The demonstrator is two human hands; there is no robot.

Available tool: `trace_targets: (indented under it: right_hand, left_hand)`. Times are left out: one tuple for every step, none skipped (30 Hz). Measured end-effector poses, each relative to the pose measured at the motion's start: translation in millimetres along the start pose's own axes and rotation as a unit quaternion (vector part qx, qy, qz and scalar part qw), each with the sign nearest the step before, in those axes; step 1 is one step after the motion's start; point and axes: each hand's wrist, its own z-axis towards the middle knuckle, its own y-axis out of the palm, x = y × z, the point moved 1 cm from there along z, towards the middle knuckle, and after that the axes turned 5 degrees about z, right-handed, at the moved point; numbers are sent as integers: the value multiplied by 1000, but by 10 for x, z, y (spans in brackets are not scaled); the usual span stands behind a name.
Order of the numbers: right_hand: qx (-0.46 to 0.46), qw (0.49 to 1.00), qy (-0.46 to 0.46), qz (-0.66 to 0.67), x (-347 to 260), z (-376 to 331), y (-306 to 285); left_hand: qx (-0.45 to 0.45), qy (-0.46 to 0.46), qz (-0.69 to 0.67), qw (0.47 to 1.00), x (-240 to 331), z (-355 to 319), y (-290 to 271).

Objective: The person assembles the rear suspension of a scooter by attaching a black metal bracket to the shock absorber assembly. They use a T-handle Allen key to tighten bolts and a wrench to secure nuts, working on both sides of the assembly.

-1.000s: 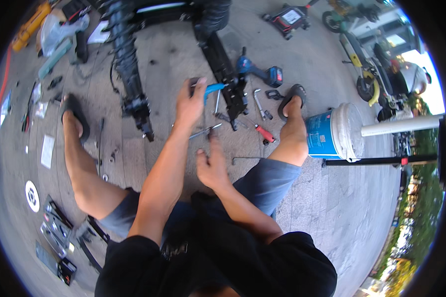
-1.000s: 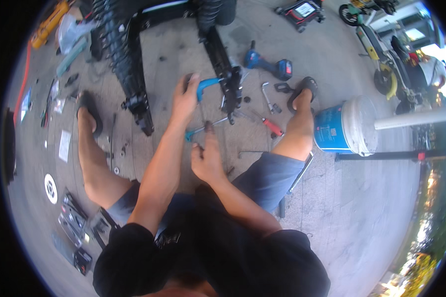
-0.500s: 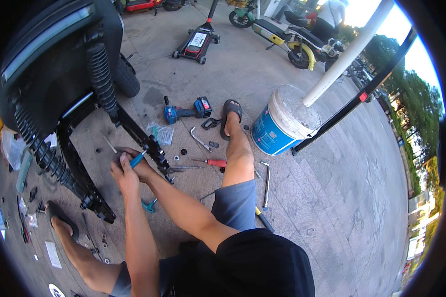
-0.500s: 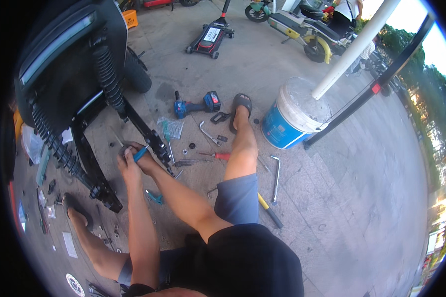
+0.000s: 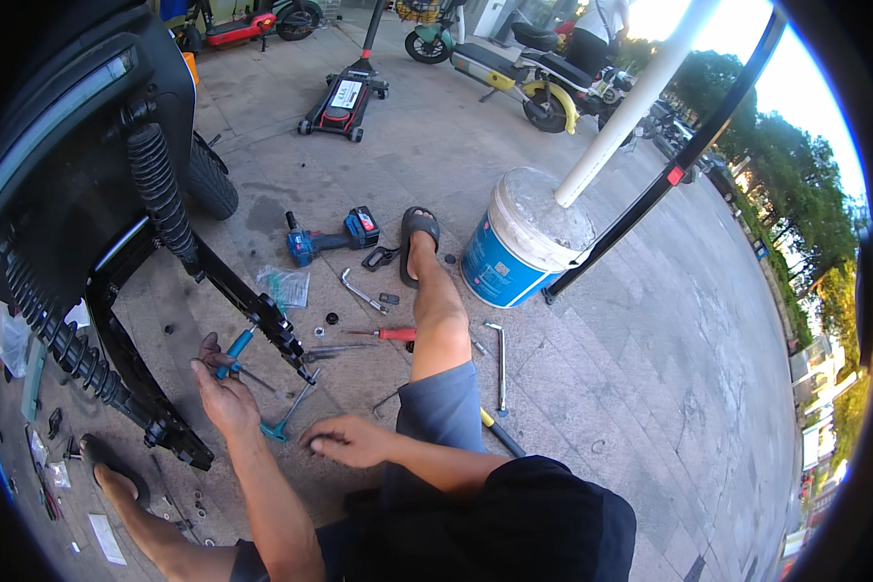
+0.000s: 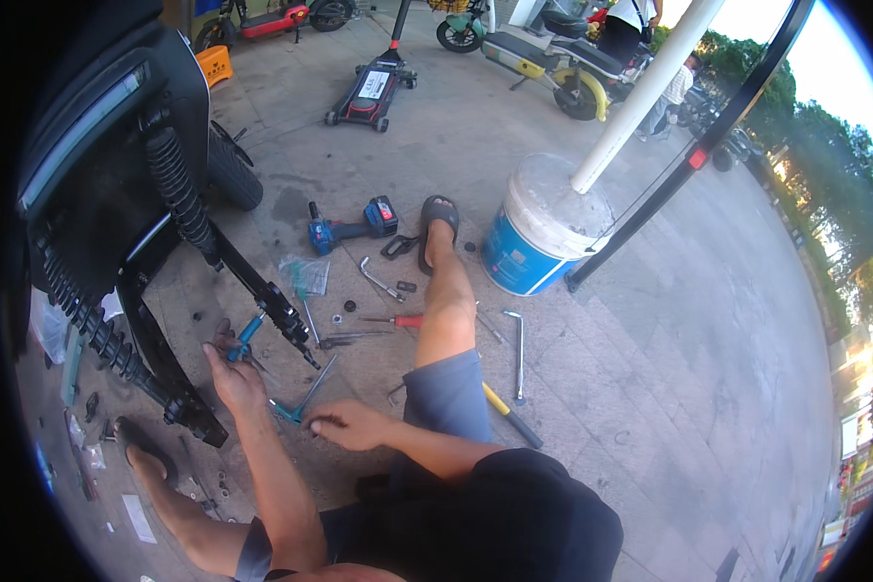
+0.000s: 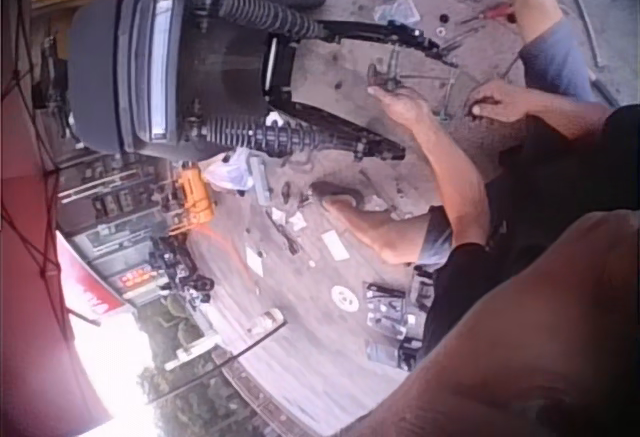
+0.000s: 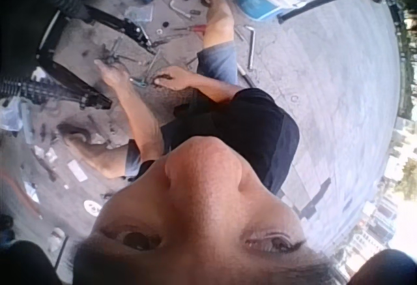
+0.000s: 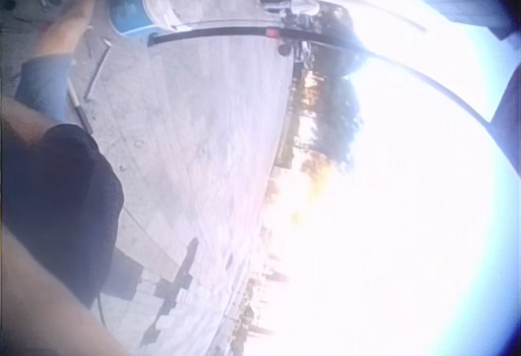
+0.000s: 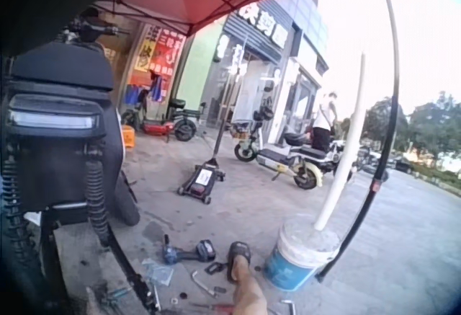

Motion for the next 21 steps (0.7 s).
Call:
trace_targets:
  right_hand:
    - [32, 999, 17, 14, -52, -21, -112]
    - [60, 997, 32, 34, -85, -25, -211]
    - [78, 996, 34, 34, -103, -23, -298]
    - [92, 994, 36, 40, -107, -29, -375]
    - [115, 990, 76, 35, -86, -27, -429]
    - [122, 989, 73, 48, -68, -42, -463]
    - [123, 990, 48, 48, -43, -41, -473]
    - [126, 990, 43, 42, -14, -44, -473]
    - [132, 989, 52, 36, 21, -44, -460]
    - [127, 990, 33, 55, 52, -29, -428]
    - [124, 989, 28, 72, 81, -19, -401]
    - [126, 987, 29, 91, 110, -6, -366]
    - [114, 990, 19, 78, 132, 9, -338]
    - [109, 992, 16, 66, 151, 0, -333]
    - [101, 994, 15, 48, 167, 2, -327]
    - [107, 994, 2, 20, 177, -17, -345]
    - [107, 994, -11, -12, 181, -35, -352]
    - [105, 993, -21, -50, 180, -47, -366]
    - [110, 993, -8, -28, 181, -70, -381]
    - [116, 993, 12, -7, 182, -74, -377]
    - [122, 991, 46, 15, 190, -88, -375]
  left_hand:
    - [-13, 27, 20, 999, -34, 6, -23]
    - [-9, 44, 131, 990, -66, 11, -35]
    - [0, 68, 243, 968, -82, 15, -36]
    - [21, 83, 355, 931, -88, 16, -23]
    - [19, 94, 389, 916, -66, 36, -3]
    - [28, 98, 425, 900, -12, 73, 18]
    - [38, 59, 462, 884, 40, 106, 47]
    - [34, -15, 419, 907, 111, 130, 57]
    - [33, -131, 374, 918, 201, 174, 47]
    - [33, -225, 315, 921, 264, 209, 62]
    - [67, -289, 199, 934, 292, 230, 97]
    - [99, -327, 71, 937, 310, 258, 134]
    - [131, -350, -55, 926, 325, 267, 158]
    - [173, -330, -36, 927, 287, 283, 209]
    - [164, -311, 43, 935, 258, 272, 241]
    - [164, -281, 125, 937, 236, 244, 257]
    - [172, -261, 207, 927, 222, 222, 269]
    - [127, -253, 304, 910, 271, 195, 237]
    - [67, -258, 351, 898, 317, 202, 227]
    - [22, -283, 402, 871, 385, 187, 183]
    - [-3, -301, 448, 842, 461, 173, 128]
